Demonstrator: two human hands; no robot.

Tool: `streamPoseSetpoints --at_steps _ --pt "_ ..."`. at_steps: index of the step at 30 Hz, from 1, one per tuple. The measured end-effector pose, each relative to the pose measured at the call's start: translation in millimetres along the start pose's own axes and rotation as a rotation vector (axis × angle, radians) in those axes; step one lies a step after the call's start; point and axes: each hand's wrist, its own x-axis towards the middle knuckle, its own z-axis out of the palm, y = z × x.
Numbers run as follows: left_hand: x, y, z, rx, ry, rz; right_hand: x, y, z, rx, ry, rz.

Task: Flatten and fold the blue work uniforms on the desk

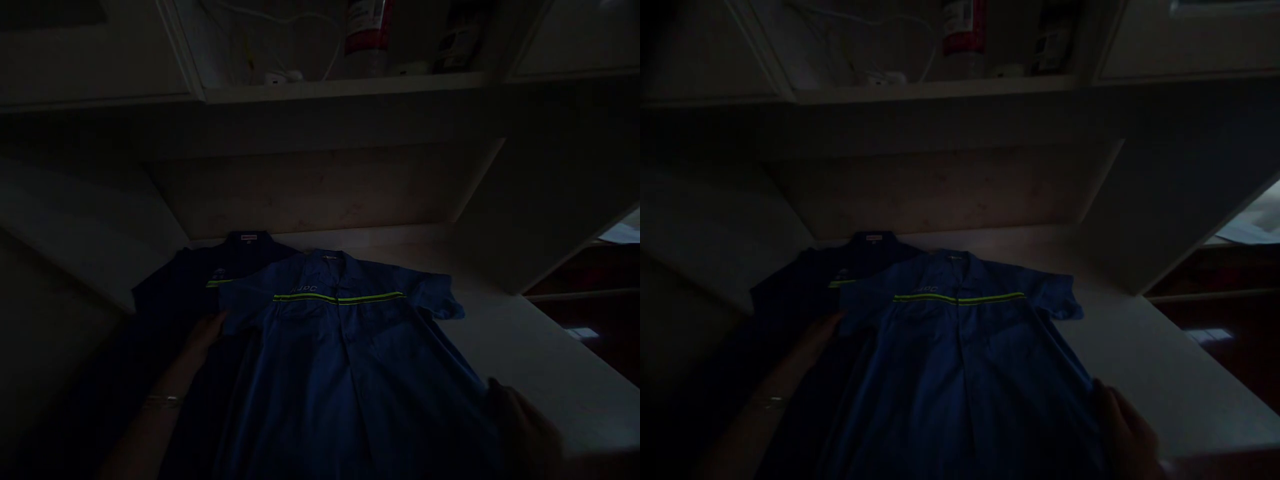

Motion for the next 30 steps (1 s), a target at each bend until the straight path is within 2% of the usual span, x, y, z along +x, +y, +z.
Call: streamPoseSetpoints --at_steps 3,6,11,15,17,19,21,24,25,27,30 --pt "23.5 0.7 5.2 0.069 -0.040 0.039 -11.2 -38.9 36.2 -0.014 -0.111 0.031" --pt "32.3 7.0 3.2 0.184 0.015 0.091 -15.6 -56.9 55.1 -0.060 -0.221 -0.012" --pt "34.0 30.3 0.0 0.468 0.093 0.255 -13.8 -51.8 61.2 -0.133 -0.275 -0.108" --pt "30.1 46.6 11.6 0.708 0.040 0.371 -13.9 -46.6 62.8 -0.168 -0.253 -0.149" --pt "22.1 58.6 24.3 0.899 0.014 0.475 -14.1 -46.4 64.3 -0.182 -0.236 -0.174" --pt "7.8 74.6 42.5 0.987 0.009 0.604 -14.5 -47.1 66.3 -0.199 -0.214 -0.200" --pt "-10.8 91.4 65.7 0.906 -0.019 0.705 -15.6 -48.1 67.9 -0.213 -0.207 -0.209" --pt "-33.2 104.5 106.3 0.716 -0.202 0.798 -16.7 -49.0 66.6 -0.164 -0.242 -0.131" --pt "-35.8 102.9 119.6 0.666 -0.251 0.829 -15.4 -49.1 64.4 -0.116 -0.263 -0.079" --pt "-31.9 89.2 142.7 0.647 -0.265 0.919 -7.0 -49.5 57.0 -0.001 -0.267 0.039" --pt "-10.5 50.2 163.1 0.836 -0.152 1.075 24.2 -50.8 42.0 0.059 -0.152 0.145"
